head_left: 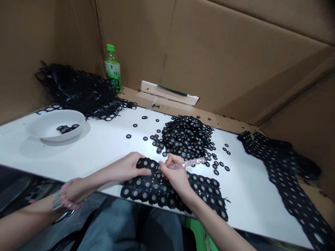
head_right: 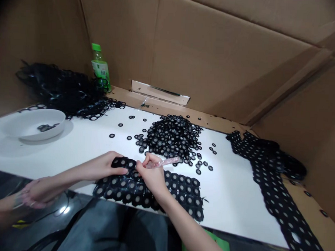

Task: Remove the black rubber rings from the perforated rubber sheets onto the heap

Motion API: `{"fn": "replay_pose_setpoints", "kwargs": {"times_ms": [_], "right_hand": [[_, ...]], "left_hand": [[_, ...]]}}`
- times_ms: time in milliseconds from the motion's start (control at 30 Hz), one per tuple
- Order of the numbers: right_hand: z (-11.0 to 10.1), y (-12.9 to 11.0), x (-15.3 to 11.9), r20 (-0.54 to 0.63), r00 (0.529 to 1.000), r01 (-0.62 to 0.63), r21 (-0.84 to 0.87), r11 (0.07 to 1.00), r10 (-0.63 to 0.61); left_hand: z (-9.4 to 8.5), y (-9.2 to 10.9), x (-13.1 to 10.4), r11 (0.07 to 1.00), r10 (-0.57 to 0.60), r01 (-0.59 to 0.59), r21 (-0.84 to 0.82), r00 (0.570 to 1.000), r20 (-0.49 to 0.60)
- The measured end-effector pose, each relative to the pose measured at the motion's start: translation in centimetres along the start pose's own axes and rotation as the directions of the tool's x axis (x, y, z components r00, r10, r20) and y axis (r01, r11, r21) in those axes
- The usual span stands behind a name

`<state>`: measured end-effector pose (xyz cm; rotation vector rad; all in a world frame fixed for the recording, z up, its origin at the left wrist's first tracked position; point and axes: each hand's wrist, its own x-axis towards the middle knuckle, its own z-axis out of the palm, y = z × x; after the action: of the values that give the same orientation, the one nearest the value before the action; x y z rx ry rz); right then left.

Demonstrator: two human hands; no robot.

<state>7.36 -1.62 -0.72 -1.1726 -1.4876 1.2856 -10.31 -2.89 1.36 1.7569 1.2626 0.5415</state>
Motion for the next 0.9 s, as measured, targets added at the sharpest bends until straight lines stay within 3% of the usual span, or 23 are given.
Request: {"fn": "replay_pose_setpoints", "kwargs": {"times_ms": [133,533,633,800,900], "right_hand": [[-0.07,0.17,-0.15,0.003,1.000,0.026,-0.043,0.999,-0.026],[0.03,0.21,-0.36,0.054,0.999,-0.007,0.007,1.000,0.007],[0.05,0.22,-0.37,0.073,0.997,0.019,-0.064,0.998,-0.014],[0.42,0.11,-0.31,0.083,0.981,0.190,-0.307,0.933,-0.173],[0.60,0.09,-0.37,0.092,0.974,0.228,-0.355,0.906,-0.209]], "left_hand": [[-0.09,-0.16,-0.12,0.999,0.001,0.000,-0.043,0.999,0.035],[0.25,-0.26,-0.08,0.996,0.027,-0.030,-0.085,0.999,-0.042],[0.36,-0.29,-0.03,0.992,0.025,-0.032,-0.119,0.998,-0.053],[0.75,-0.62,0.01,0.977,0.020,-0.024,-0.212,1.000,-0.021],[0.64,-0.80,-0.06,0.975,0.005,-0.009,-0.220,1.000,-0.018]]}}
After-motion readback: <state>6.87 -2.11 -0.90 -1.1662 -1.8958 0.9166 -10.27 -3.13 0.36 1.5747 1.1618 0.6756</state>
